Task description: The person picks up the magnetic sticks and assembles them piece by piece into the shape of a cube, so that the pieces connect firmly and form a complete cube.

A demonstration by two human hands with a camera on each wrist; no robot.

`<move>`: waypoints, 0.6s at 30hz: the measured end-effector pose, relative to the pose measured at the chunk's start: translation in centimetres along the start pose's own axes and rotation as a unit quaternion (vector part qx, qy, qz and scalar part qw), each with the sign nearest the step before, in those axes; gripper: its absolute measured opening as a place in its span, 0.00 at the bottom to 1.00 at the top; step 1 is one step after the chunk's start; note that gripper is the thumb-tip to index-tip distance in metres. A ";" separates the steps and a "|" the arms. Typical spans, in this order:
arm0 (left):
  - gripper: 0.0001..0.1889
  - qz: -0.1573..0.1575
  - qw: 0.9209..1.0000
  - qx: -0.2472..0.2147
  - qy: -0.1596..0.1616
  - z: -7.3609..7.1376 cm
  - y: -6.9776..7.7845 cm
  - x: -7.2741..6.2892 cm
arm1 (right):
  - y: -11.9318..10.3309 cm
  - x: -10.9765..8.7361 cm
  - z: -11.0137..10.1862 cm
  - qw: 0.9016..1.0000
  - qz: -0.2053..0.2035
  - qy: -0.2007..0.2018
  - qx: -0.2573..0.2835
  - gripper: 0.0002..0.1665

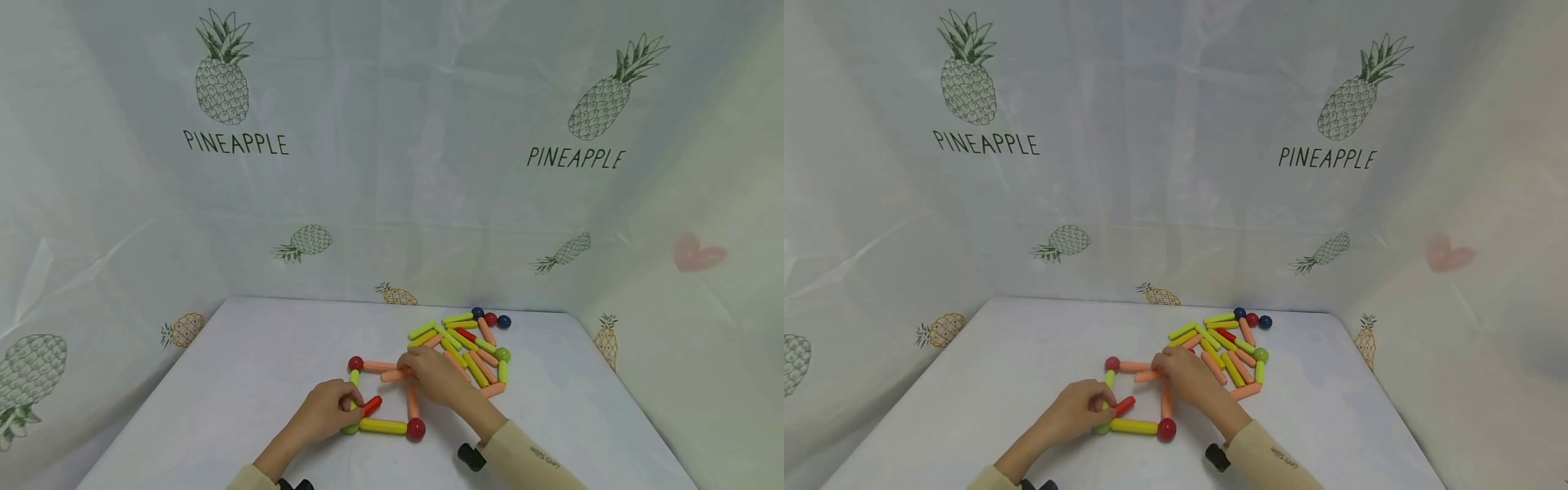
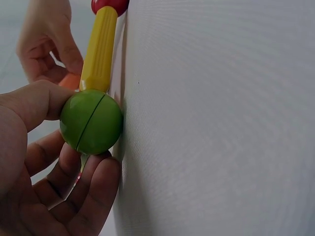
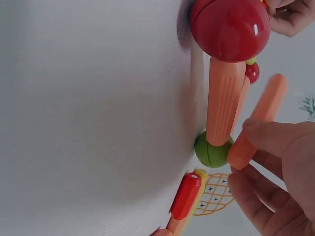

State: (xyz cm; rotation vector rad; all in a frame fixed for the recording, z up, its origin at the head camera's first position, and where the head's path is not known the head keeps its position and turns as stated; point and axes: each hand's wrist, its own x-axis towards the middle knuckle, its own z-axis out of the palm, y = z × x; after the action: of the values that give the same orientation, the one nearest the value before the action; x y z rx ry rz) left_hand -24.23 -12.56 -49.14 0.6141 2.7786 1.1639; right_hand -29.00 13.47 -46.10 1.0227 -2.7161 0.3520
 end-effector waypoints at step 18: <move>0.05 0.002 1.000 -0.005 0.003 -0.1 0.1 0.0 | 1.0 0.1 -1.3 0.989 0.028 -0.008 0.144 0.12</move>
State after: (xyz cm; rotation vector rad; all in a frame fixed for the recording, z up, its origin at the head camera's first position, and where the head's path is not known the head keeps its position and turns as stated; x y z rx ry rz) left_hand -24.21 -12.58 -49.05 0.6152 2.7768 1.1821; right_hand -29.53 14.52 -44.96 1.0202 -2.7673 0.7668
